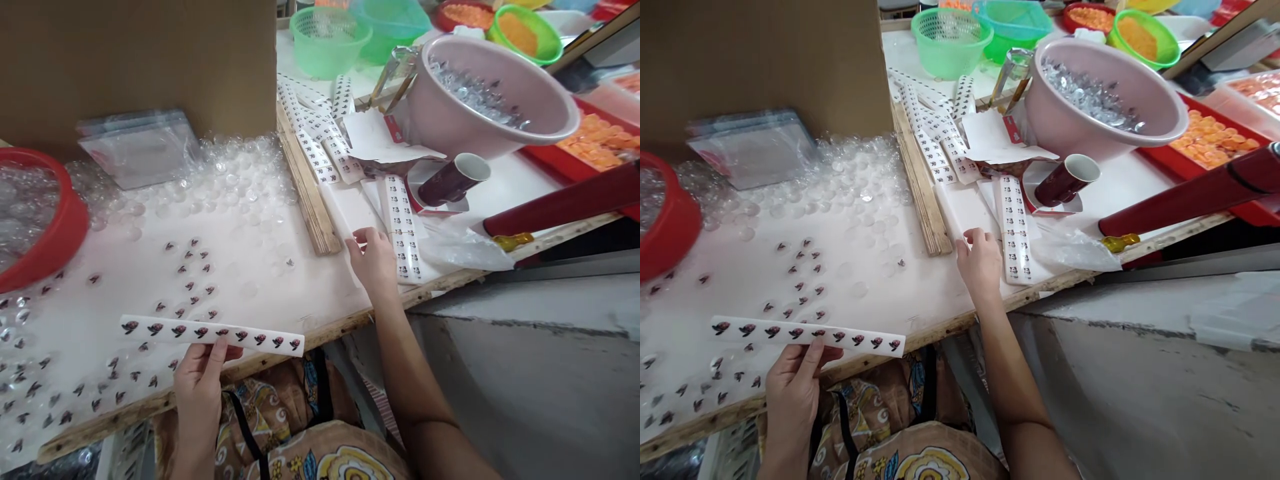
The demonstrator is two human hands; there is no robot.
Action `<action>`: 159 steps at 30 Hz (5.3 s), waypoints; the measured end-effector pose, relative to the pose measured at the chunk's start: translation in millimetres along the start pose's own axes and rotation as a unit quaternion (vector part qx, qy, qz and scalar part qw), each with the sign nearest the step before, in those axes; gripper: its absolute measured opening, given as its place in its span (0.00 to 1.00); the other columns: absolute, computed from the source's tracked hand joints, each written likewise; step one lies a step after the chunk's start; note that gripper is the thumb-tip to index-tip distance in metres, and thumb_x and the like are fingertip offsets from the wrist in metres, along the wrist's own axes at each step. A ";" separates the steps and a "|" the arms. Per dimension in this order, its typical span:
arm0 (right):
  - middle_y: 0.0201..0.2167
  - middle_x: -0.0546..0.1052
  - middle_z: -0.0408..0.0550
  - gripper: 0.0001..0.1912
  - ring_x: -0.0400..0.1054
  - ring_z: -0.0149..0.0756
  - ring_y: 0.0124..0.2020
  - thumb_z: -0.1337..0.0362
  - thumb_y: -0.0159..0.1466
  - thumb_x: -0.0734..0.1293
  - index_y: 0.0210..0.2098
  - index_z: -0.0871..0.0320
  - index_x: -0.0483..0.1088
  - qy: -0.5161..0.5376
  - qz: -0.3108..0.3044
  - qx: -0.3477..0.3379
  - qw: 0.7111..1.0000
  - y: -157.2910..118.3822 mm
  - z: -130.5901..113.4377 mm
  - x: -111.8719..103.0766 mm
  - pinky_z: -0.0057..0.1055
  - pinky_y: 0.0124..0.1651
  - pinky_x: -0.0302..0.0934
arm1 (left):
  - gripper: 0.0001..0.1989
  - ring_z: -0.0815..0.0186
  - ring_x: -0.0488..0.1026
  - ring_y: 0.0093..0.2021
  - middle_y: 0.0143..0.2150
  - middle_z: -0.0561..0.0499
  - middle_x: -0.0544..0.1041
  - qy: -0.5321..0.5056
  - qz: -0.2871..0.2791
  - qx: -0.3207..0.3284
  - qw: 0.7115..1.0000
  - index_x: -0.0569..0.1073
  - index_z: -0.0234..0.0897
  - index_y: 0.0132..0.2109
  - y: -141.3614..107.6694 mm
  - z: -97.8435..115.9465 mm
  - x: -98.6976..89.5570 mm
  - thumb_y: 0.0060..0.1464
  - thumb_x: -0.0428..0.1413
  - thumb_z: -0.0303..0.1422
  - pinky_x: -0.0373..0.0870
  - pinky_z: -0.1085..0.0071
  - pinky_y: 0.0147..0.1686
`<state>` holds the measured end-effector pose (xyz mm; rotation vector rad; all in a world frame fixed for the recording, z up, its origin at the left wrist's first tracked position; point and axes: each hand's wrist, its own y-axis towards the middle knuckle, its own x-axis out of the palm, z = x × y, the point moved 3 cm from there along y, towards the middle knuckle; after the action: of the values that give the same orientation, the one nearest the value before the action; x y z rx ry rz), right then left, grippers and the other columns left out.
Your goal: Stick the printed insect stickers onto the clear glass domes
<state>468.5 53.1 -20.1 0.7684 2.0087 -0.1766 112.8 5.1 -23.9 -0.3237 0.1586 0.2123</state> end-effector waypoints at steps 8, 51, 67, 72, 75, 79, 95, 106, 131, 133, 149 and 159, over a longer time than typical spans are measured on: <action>0.42 0.75 0.61 0.16 0.69 0.49 0.42 0.61 0.64 0.64 0.48 0.61 0.73 -0.041 -0.033 -0.041 0.998 16.8 0.5 9.3 0.46 0.48 0.62 | 0.15 0.63 0.79 0.28 0.27 0.52 0.80 -0.035 -0.006 -0.014 0.999 0.76 0.36 0.34 -2.1 -3.8 -1.4 0.51 0.64 0.44 0.76 0.68 0.32; 0.24 0.74 0.41 0.04 0.65 0.30 0.26 0.69 0.59 0.67 0.27 0.57 0.69 0.110 -0.460 -0.145 0.869 -50.2 -141.1 78.5 0.28 0.30 0.55 | 0.13 0.66 0.79 0.24 0.30 0.50 0.81 -0.158 0.049 -0.018 0.986 0.80 0.32 0.37 10.5 -8.9 -19.5 0.49 0.67 0.38 0.80 0.71 0.30; 0.38 0.78 0.51 0.11 0.69 0.37 0.33 0.73 0.65 0.63 0.47 0.60 0.68 -0.017 -0.400 -0.215 0.891 -64.7 -142.0 71.6 0.29 0.34 0.52 | 0.13 0.63 0.79 0.24 0.26 0.50 0.81 -0.144 0.046 -0.011 0.988 0.80 0.33 0.34 12.5 -6.6 -17.0 0.49 0.67 0.40 0.80 0.68 0.29; 0.40 0.79 0.50 0.06 0.72 0.37 0.39 0.69 0.66 0.65 0.43 0.58 0.71 0.116 -0.400 -0.273 0.867 -74.9 -154.1 55.0 0.30 0.39 0.59 | 0.13 0.63 0.80 0.25 0.26 0.49 0.82 -0.098 0.051 -0.010 0.994 0.81 0.33 0.34 11.1 -6.4 -16.6 0.51 0.66 0.40 0.79 0.69 0.31; 0.38 0.80 0.48 0.04 0.72 0.35 0.38 0.68 0.66 0.67 0.41 0.57 0.72 0.182 -0.413 -0.345 0.823 -93.8 -163.6 53.4 0.30 0.41 0.62 | 0.13 0.62 0.80 0.26 0.26 0.49 0.82 -0.062 0.053 -0.011 0.997 0.81 0.33 0.35 9.7 -3.5 -15.3 0.51 0.65 0.40 0.78 0.68 0.32; 0.37 0.79 0.52 0.09 0.70 0.37 0.37 0.69 0.70 0.61 0.40 0.59 0.73 0.128 -0.303 -0.462 0.823 -113.1 -164.9 56.2 0.33 0.39 0.62 | 0.14 0.61 0.80 0.25 0.26 0.49 0.82 -0.067 0.066 -0.010 0.996 0.81 0.33 0.35 10.1 -3.2 -15.2 0.51 0.65 0.41 0.78 0.67 0.32; 0.25 0.74 0.42 0.03 0.64 0.29 0.27 0.70 0.58 0.66 0.28 0.57 0.69 0.160 -0.432 -0.178 0.870 -22.1 -172.3 100.4 0.29 0.31 0.56 | 0.13 0.62 0.79 0.24 0.25 0.50 0.81 -0.114 0.069 -0.023 0.991 0.81 0.32 0.34 17.3 -6.4 -12.8 0.50 0.66 0.40 0.79 0.67 0.30; 0.42 0.75 0.54 0.13 0.66 0.35 0.31 0.73 0.64 0.62 0.46 0.58 0.73 0.013 -0.360 -0.282 0.889 -39.4 -170.9 108.4 0.32 0.33 0.54 | 0.14 0.63 0.79 0.24 0.28 0.49 0.82 -0.116 0.064 -0.020 0.991 0.81 0.32 0.35 17.0 -3.2 -11.3 0.49 0.66 0.41 0.79 0.68 0.28; 0.28 0.74 0.44 0.05 0.65 0.31 0.28 0.63 0.64 0.66 0.31 0.56 0.67 0.258 -0.346 -0.175 0.885 -32.9 -128.5 45.8 0.30 0.32 0.60 | 0.23 0.54 0.83 0.33 0.39 0.41 0.85 -0.168 0.004 -0.082 0.982 0.81 0.30 0.40 14.6 -9.0 3.2 0.53 0.62 0.50 0.82 0.62 0.35; 0.25 0.72 0.42 0.07 0.63 0.30 0.25 0.62 0.61 0.67 0.29 0.56 0.67 0.201 -0.363 -0.121 0.902 -16.7 -113.7 46.3 0.30 0.30 0.57 | 0.22 0.55 0.83 0.32 0.39 0.42 0.85 -0.169 0.003 -0.079 0.982 0.80 0.31 0.39 15.4 -9.5 3.1 0.53 0.62 0.49 0.82 0.62 0.34; 0.25 0.75 0.44 0.07 0.66 0.33 0.27 0.61 0.59 0.67 0.27 0.56 0.68 0.125 -0.323 -0.068 0.936 -6.4 -90.7 42.2 0.32 0.32 0.58 | 0.23 0.53 0.83 0.34 0.29 0.44 0.84 -0.116 -0.007 -0.084 0.990 0.81 0.31 0.35 14.6 -11.8 0.6 0.55 0.60 0.51 0.81 0.62 0.34; 0.27 0.74 0.43 0.17 0.73 0.33 0.33 0.51 0.57 0.73 0.29 0.56 0.67 0.383 -0.391 0.054 0.835 -11.0 -84.1 50.8 0.36 0.43 0.70 | 0.22 0.54 0.83 0.32 0.28 0.44 0.83 -0.116 -0.003 -0.080 0.990 0.81 0.31 0.33 15.1 -13.4 0.8 0.55 0.60 0.50 0.80 0.64 0.33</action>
<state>382.6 102.0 -18.0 -0.0176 3.0262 -0.5187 108.5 14.8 -41.1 -0.4564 -0.0902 0.2556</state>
